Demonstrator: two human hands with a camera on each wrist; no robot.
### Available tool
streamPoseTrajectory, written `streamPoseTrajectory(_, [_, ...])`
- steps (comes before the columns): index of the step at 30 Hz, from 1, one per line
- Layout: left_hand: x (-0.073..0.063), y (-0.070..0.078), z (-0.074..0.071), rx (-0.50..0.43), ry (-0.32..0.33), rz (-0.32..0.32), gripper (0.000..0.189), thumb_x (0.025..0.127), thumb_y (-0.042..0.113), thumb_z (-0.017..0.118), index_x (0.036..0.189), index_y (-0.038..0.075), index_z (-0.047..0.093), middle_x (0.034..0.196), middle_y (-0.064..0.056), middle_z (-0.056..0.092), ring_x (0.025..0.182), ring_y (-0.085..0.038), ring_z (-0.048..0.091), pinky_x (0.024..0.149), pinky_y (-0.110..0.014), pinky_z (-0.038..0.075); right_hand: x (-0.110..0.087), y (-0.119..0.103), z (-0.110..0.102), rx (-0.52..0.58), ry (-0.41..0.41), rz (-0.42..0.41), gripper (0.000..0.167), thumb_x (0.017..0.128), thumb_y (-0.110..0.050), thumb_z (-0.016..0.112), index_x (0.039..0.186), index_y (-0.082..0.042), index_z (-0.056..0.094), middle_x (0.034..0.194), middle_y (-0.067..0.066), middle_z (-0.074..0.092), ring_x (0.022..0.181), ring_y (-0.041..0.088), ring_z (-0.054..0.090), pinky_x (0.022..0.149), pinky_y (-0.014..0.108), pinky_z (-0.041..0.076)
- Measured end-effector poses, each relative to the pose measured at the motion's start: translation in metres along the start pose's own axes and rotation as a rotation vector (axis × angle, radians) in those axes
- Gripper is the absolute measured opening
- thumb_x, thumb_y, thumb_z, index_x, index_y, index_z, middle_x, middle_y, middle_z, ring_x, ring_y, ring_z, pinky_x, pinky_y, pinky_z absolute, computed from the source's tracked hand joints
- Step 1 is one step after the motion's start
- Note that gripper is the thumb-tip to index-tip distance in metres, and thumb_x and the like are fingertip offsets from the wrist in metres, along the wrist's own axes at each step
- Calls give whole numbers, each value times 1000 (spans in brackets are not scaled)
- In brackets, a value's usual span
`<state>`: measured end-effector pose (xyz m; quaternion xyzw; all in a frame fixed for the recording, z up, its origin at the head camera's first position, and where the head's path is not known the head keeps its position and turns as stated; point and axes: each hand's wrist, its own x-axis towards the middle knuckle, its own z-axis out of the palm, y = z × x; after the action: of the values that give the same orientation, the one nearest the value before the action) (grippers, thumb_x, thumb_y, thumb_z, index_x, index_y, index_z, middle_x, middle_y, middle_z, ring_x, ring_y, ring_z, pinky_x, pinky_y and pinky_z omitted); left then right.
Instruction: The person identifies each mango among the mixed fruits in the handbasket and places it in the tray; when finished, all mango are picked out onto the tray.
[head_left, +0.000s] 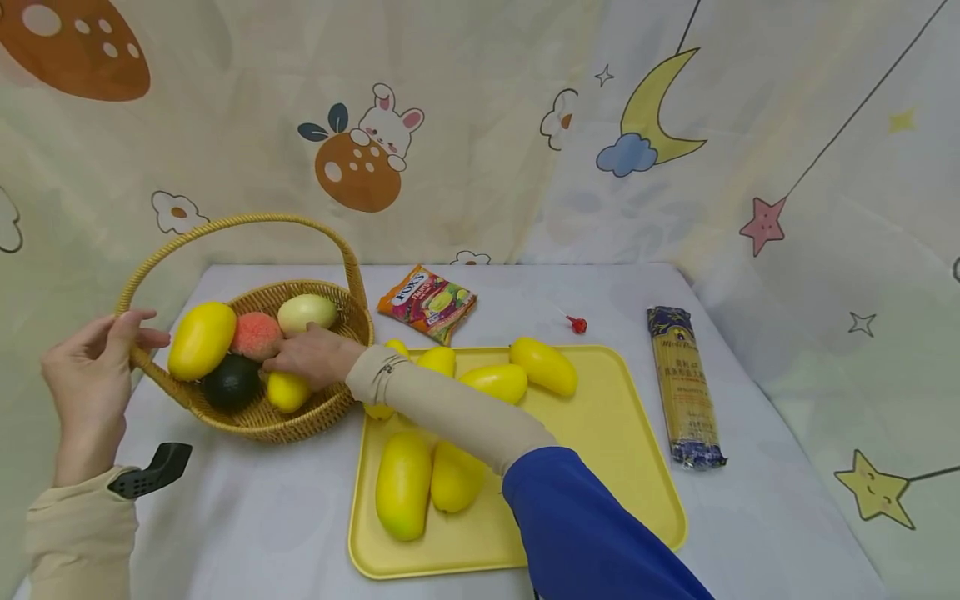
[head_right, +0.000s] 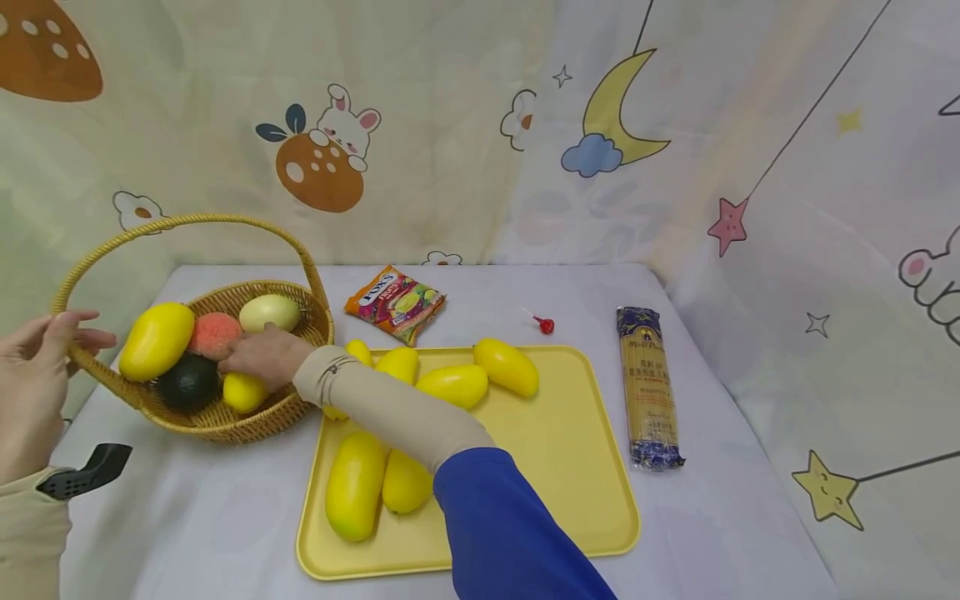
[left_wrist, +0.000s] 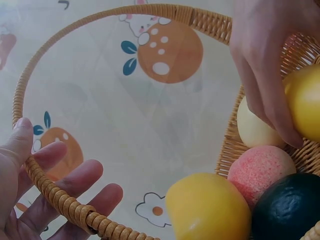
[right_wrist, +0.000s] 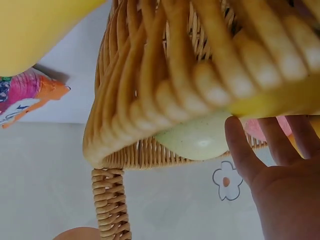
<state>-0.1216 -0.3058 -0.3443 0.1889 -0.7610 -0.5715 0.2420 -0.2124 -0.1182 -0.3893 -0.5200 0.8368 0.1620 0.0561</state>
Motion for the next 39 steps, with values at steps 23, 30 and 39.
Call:
streamPoseTrajectory(23, [1,-1,1,-21,-1,28,37,90,34,61,113,8,71,69,14,65,77,-3,60,81,-10,48,-96,14,-43,74,178,-175,73,81,-34,74,145,-23,40,130,2,48,111,18,51,96,29,41])
streamPoseTrajectory(30, [2,0,1,-55,-5,35,35,90,32,63,111,6,72,67,12,66,72,-5,60,74,-8,47,-148,22,-28,93,228,-184,70,78,-36,76,140,-21,46,126,2,51,115,17,49,99,34,37])
streamPoseTrajectory(39, [2,-1,2,-74,-9,32,33,90,31,64,109,6,73,67,11,66,73,-7,59,73,-7,46,-215,29,1,147,238,-147,65,82,-39,75,139,-19,49,131,5,51,121,20,49,106,38,34])
